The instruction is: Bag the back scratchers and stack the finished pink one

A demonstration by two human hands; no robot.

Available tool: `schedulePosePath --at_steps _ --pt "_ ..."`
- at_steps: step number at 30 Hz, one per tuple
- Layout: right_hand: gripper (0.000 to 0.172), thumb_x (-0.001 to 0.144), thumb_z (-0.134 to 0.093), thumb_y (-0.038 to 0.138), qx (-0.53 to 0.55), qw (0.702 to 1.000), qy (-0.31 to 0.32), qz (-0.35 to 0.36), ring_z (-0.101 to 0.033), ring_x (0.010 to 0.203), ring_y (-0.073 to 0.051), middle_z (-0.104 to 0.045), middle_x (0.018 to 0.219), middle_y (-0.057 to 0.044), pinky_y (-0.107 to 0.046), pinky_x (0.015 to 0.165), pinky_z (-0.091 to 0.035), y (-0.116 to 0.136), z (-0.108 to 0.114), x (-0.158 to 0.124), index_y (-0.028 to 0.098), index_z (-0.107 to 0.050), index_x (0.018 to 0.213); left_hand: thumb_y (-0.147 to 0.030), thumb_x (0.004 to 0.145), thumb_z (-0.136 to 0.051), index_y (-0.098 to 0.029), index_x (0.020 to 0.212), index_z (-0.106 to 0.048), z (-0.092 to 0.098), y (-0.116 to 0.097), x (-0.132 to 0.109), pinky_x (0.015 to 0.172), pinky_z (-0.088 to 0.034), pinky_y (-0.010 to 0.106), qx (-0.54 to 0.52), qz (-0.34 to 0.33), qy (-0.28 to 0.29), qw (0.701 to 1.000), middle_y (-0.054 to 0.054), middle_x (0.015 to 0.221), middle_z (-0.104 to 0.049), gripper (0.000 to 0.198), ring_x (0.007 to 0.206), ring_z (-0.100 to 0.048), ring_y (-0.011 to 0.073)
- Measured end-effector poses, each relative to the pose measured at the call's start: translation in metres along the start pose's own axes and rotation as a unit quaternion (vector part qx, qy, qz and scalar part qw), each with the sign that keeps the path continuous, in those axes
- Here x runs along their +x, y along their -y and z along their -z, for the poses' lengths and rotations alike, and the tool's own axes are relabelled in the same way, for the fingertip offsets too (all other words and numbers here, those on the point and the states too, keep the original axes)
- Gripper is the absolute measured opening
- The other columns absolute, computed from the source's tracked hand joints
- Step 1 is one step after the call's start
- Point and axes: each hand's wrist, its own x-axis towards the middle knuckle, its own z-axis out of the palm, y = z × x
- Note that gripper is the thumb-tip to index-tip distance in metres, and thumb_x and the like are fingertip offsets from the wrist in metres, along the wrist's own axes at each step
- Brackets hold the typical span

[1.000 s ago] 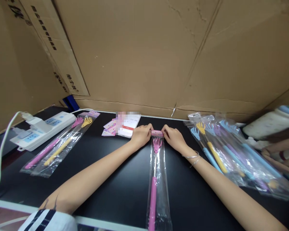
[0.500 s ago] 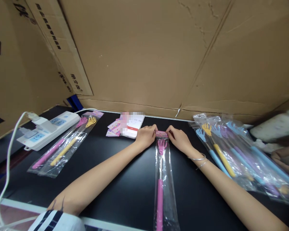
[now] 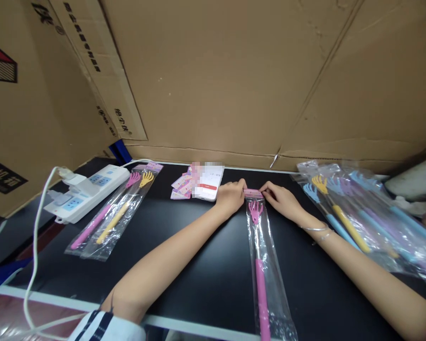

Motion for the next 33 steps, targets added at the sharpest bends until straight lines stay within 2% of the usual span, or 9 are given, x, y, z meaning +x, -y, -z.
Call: schedulePosePath --at_steps 16,33 --pt "0.015 0.085 -0.045 0.02 -0.01 0.999 -0.004 0.032 -0.051 0.061 -0.014 -0.051 0.063 0.002 -0.023 0.058 -0.033 -0.001 0.0 -0.005 0.02 -0.057 0.095 -0.019 0.091 -0.04 -0.024 0.104 -0.056 0.004 -0.001 0.0 0.073 -0.044 0.027 0.0 0.011 0.023 1.0 0.001 0.095 -0.07 0.021 0.089 -0.065 0.0184" --pt "0.017 0.087 -0.045 0.017 -0.07 0.997 -0.006 0.037 -0.055 0.067 -0.016 -0.063 0.075 -0.002 -0.024 0.062 -0.033 0.011 0.001 -0.005 0.019 -0.057 0.098 -0.02 0.091 -0.039 -0.026 0.103 -0.058 0.006 0.0 -0.003 0.074 -0.044 0.028 -0.011 0.005 0.019 1.0 0.0 0.1 -0.071 0.023 0.092 -0.065 0.0197"
